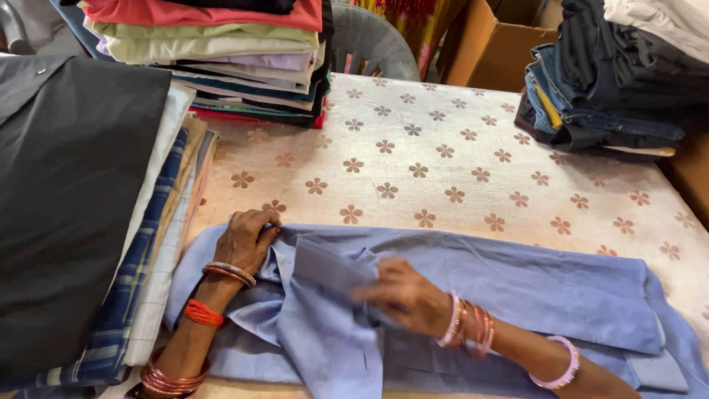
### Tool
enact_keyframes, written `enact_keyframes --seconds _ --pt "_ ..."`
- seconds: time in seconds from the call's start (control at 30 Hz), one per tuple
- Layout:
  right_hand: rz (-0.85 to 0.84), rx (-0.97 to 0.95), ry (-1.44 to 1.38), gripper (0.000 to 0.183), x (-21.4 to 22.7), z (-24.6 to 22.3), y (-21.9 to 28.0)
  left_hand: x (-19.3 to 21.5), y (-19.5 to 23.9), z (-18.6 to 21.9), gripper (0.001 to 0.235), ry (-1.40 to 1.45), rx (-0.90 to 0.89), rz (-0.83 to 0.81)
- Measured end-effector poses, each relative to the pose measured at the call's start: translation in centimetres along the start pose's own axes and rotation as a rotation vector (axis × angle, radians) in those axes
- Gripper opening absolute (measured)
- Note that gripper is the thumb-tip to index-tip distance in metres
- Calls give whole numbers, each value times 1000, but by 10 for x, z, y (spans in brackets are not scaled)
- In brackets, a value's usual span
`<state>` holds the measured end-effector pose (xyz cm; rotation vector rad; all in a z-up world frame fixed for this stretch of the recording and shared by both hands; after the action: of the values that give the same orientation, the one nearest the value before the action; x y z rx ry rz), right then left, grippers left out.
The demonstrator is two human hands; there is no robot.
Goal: The person picks up a blue button-up shirt, spreads it face-down on a table, and smooths the fabric with both hands. They fold the sleeves in, fold the sides over, then fold the shirt lengthwise and press it flat with their hands.
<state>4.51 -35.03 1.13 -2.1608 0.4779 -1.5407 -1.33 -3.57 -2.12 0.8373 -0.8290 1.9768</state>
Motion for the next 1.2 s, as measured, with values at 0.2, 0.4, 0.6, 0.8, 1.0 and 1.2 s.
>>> enact_keyframes --seconds 0.2,0.4,0.6,0.8,1.0,1.2 --pt "-570 -245 -1022 38 13 -16 25 -4 1 -3 13 23 -34 47" --pt "-713 -437 -1172 40 34 33 67 0 0 1 13 12 -24 46" --pt "-55 -611 -790 29 35 102 76 2 2 7 11 36 -24 88" --pt "-22 -340 24 25 24 79 32 4 1 9 12 18 7 73" --pt "-109 -228 191 42 14 53 20 4 2 8 13 30 0 72" --pt "-38 -97 62 55 19 35 0 0 -1 3 13 26 8 65"
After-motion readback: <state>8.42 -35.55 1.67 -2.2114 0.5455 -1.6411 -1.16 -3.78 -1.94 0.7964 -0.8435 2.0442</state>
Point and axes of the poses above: each hand's wrist, its own y-axis away from the middle knuckle, its own x-axis out of the back of the hand, z = x × y, the point moved 3 cm from there along -y, towards the middle knuckle, and after that the axes turned 10 degrees about x, right-handed, at the moved point
